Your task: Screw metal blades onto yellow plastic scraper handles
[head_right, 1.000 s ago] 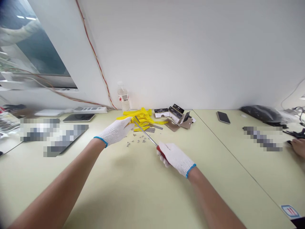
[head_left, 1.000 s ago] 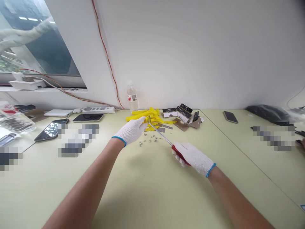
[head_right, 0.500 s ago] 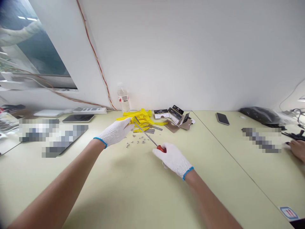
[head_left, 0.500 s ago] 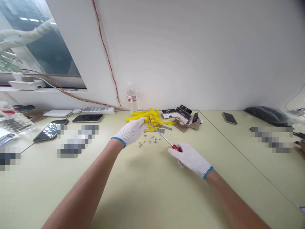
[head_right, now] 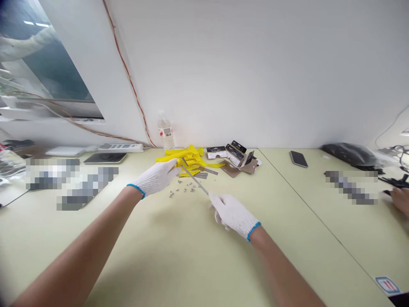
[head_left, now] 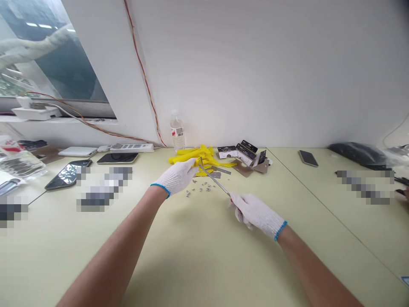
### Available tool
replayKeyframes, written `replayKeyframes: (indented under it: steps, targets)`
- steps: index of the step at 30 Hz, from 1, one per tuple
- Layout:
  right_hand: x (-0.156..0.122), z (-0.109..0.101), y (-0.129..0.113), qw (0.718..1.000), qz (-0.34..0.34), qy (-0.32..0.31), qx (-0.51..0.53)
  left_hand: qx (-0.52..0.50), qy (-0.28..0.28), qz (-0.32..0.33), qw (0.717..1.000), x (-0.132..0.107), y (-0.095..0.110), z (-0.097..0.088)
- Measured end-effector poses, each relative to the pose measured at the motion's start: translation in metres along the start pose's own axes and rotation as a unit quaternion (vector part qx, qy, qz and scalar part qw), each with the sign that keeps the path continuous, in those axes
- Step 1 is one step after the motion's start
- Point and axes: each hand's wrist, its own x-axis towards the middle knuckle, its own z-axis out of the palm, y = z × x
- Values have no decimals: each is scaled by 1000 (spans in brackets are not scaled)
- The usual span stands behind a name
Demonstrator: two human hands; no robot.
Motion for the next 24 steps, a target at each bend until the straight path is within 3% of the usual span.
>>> replayKeyframes:
  steps: [3, 5, 9, 14, 19, 21, 24]
  targets:
    - [-3, -2, -2, 999, -23, -25, 25, 4, -2, -8, 1000, -1, 3, -3]
    - [-2, -3, 0, 998, -49, -12, 24, 9, -2, -4, 1000, -2, 6, -5]
    - [2, -3, 5, 999, -34, 21, 3, 7, -6, -6, 1000, -2, 7, -6]
    - [0, -1, 2, 998, -50, -22, 36, 3, 0, 4, 1000, 0, 1, -3]
    - [9, 2, 2, 997, -17, 68, -31, 8, 9, 14, 1000, 1, -3, 2]
    - [6, 3, 1, 998, -13, 52, -21, 2, 12, 13, 1000, 1, -4, 3]
    - [-5, 0, -3, 999, -22, -22, 39, 4, 12, 13, 1000, 1, -2, 3]
